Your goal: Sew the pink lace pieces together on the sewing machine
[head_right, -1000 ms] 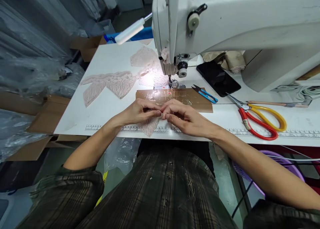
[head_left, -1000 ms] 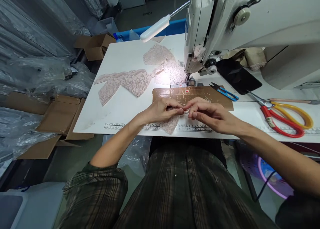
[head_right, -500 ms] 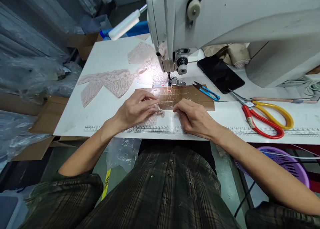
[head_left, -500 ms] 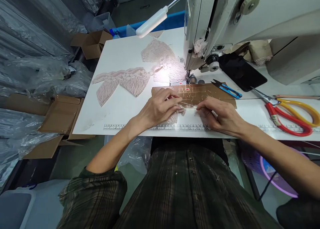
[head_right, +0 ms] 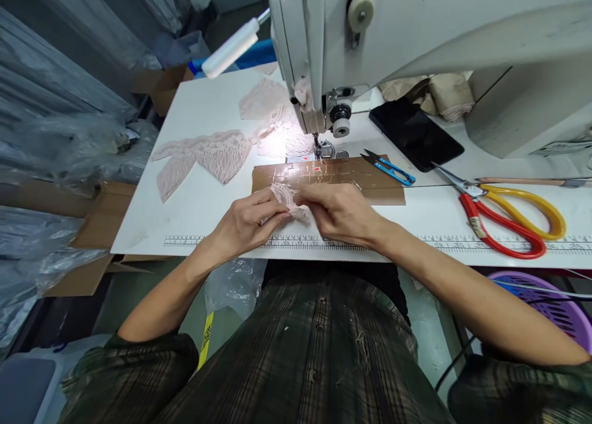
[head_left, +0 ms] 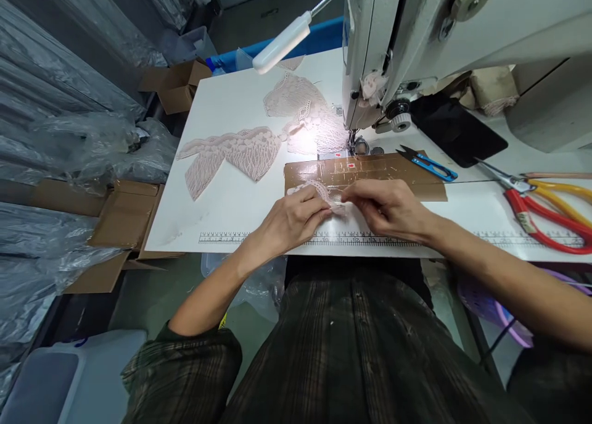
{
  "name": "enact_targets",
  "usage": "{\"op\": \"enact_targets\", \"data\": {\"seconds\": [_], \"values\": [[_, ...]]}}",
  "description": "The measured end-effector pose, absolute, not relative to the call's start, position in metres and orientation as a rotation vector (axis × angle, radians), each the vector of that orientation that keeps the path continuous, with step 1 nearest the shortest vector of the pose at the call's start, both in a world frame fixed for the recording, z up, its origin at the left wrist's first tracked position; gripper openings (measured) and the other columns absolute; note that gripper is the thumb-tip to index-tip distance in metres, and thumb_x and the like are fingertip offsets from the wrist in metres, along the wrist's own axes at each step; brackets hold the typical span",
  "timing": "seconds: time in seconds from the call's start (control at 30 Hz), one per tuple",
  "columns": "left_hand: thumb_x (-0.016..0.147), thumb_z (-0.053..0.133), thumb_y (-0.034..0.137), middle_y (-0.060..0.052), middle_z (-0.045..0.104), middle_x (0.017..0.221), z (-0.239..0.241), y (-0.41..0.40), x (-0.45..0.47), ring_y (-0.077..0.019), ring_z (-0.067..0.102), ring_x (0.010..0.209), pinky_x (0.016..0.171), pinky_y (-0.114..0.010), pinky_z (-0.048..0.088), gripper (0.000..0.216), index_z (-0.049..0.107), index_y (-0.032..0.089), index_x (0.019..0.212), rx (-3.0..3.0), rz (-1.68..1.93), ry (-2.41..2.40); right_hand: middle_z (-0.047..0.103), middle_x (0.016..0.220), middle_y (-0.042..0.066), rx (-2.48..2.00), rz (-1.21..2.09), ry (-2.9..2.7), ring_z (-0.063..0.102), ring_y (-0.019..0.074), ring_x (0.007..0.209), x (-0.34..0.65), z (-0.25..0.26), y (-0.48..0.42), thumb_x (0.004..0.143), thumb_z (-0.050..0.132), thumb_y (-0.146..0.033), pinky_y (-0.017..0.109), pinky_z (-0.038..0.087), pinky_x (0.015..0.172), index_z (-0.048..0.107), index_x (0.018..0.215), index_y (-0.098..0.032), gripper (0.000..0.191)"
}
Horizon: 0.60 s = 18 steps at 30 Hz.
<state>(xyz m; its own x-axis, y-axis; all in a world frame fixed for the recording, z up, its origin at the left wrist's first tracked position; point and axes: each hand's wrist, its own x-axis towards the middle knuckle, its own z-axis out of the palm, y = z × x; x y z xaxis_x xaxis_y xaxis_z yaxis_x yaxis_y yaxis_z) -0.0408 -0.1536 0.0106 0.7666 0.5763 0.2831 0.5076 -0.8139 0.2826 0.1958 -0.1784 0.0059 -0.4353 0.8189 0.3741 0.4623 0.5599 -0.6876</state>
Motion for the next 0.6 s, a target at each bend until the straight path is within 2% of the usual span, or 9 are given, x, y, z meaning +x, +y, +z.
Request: {"op": "enact_targets", "data": {"seconds": [0.07,0.13,0.2,0.27,0.3,0.37,0.47,0.53,0.6], "values": [[0.104,0.047,0.025,-0.002,0.057,0.08,0.015,-0.154,-0.05,-0.0107,0.052,0.064,0.053,-0.023,0.041,0.026,0.067,0.015,0.091,2.776,0.543,0.898,0.071,0.082,0.005,-1.123,0.473,-2.107,0.061,0.0175,0.067,0.215,0.003,-0.18,0.084,0.049,-0.01,0.031,0.042,0.061,0.066,0.09,-0.022,0.022],[0.104,0.048,0.025,-0.004,0.06,0.085,0.017,-0.153,-0.059,-0.0122,0.056,0.068,0.057,-0.024,0.046,0.023,0.068,0.014,0.098,2.748,0.528,0.956,0.069,0.076,0.004,-1.26,0.347,-2.017,0.056,0.0157,0.058,0.232,0.002,-0.184,0.087,0.05,-0.011,0.031,0.04,0.057,0.065,0.09,-0.022,0.019],[0.102,0.054,0.03,-0.009,0.064,0.103,0.017,-0.151,-0.066,-0.0175,0.064,0.088,0.072,-0.03,0.056,0.026,0.063,0.014,0.121,2.713,0.525,0.935,0.066,0.071,0.003,-1.321,0.318,-1.961,0.048,0.0137,0.05,0.24,0.0,-0.187,0.091,0.052,-0.014,0.032,0.037,0.053,0.064,0.095,-0.022,0.015],[0.098,0.062,0.036,-0.015,0.06,0.125,0.018,-0.149,-0.072,-0.0245,0.062,0.111,0.088,-0.041,0.058,0.048,0.051,0.017,0.14,2.727,0.59,0.864,0.067,0.074,0.003,-1.303,0.367,-1.993,0.047,0.0141,0.05,0.238,-0.003,-0.189,0.093,0.052,-0.018,0.033,0.038,0.054,0.064,0.099,-0.022,0.014],[0.096,0.066,0.037,-0.017,0.058,0.131,0.019,-0.149,-0.074,-0.0266,0.06,0.117,0.092,-0.045,0.057,0.054,0.048,0.018,0.143,2.746,0.657,0.843,0.069,0.078,0.004,-1.286,0.402,-2.027,0.049,0.0153,0.052,0.235,-0.004,-0.189,0.093,0.051,-0.02,0.034,0.039,0.055,0.064,0.101,-0.023,0.015],[0.092,0.071,0.032,-0.014,0.062,0.125,0.023,-0.149,-0.08,-0.026,0.062,0.114,0.091,-0.044,0.057,0.048,0.055,0.021,0.136,2.76,0.82,0.841,0.071,0.084,0.006,-1.285,0.452,-2.07,0.053,0.0176,0.056,0.228,-0.006,-0.187,0.093,0.05,-0.024,0.036,0.04,0.057,0.065,0.103,-0.024,0.017],[0.088,0.074,0.022,-0.008,0.068,0.104,0.027,-0.15,-0.088,-0.0203,0.067,0.093,0.079,-0.036,0.058,0.03,0.065,0.019,0.117,2.767,0.928,0.815,0.066,0.076,0.005,-1.304,0.554,-2.057,0.053,0.0189,0.056,0.217,-0.007,-0.182,0.094,0.051,-0.03,0.037,0.039,0.057,0.065,0.104,-0.025,0.018],[0.088,0.074,0.022,-0.009,0.069,0.102,0.026,-0.148,-0.091,-0.0201,0.067,0.091,0.078,-0.036,0.058,0.026,0.066,0.017,0.112,2.813,0.848,0.755,0.062,0.069,0.003,-1.307,0.661,-2.038,0.051,0.0184,0.055,0.207,-0.002,-0.178,0.095,0.052,-0.037,0.036,0.037,0.056,0.065,0.104,-0.024,0.021],[0.091,0.071,0.026,-0.01,0.069,0.106,0.021,-0.143,-0.09,-0.0212,0.066,0.096,0.082,-0.038,0.058,0.028,0.065,0.017,0.116,2.864,0.727,0.733,0.06,0.067,0.003,-1.356,0.742,-2.06,0.05,0.0178,0.056,0.192,0.004,-0.173,0.095,0.053,-0.048,0.035,0.035,0.056,0.066,0.097,-0.022,0.029]]}}
